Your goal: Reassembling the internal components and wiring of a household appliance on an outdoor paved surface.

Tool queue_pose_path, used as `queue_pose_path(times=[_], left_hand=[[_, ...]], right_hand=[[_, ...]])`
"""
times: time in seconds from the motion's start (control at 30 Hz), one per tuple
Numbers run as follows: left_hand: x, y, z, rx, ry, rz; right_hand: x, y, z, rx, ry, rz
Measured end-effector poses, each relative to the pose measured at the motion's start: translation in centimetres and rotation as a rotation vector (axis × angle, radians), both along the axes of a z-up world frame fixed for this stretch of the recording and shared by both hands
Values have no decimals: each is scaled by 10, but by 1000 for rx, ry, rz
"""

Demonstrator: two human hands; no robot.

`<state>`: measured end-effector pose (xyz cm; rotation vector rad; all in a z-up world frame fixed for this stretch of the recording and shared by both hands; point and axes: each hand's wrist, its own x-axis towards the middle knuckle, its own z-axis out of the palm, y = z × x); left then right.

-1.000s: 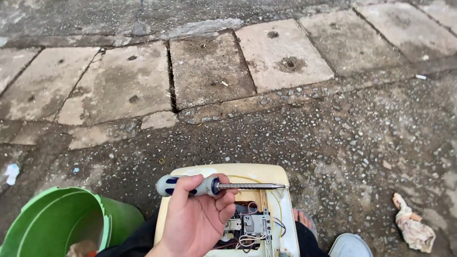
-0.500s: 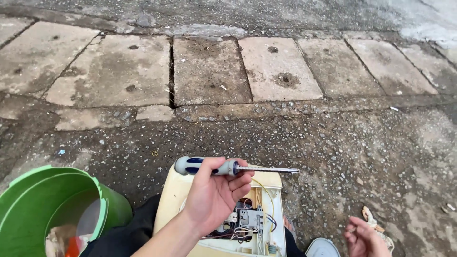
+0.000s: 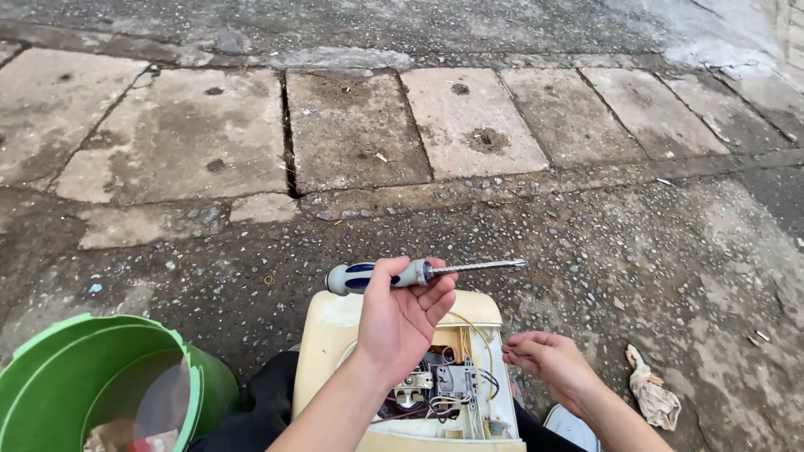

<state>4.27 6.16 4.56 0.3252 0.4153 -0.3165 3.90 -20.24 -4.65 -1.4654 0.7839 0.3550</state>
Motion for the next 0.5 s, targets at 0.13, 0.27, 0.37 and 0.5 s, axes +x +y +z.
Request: queue_pose_path(times=[0.13, 0.27, 0.37, 0.5], left_hand=[[0, 5, 5, -6, 0, -8], [3, 7, 3, -30, 29, 22], [7, 11, -2, -45, -13, 43], [7, 11, -8, -79, -24, -3]], right_hand=[[9, -10, -36, -7, 4, 78], [8, -8, -51, -8, 41, 188], [14, 6, -58, -158, -17, 333], [15, 32, -41, -577, -37, 631]])
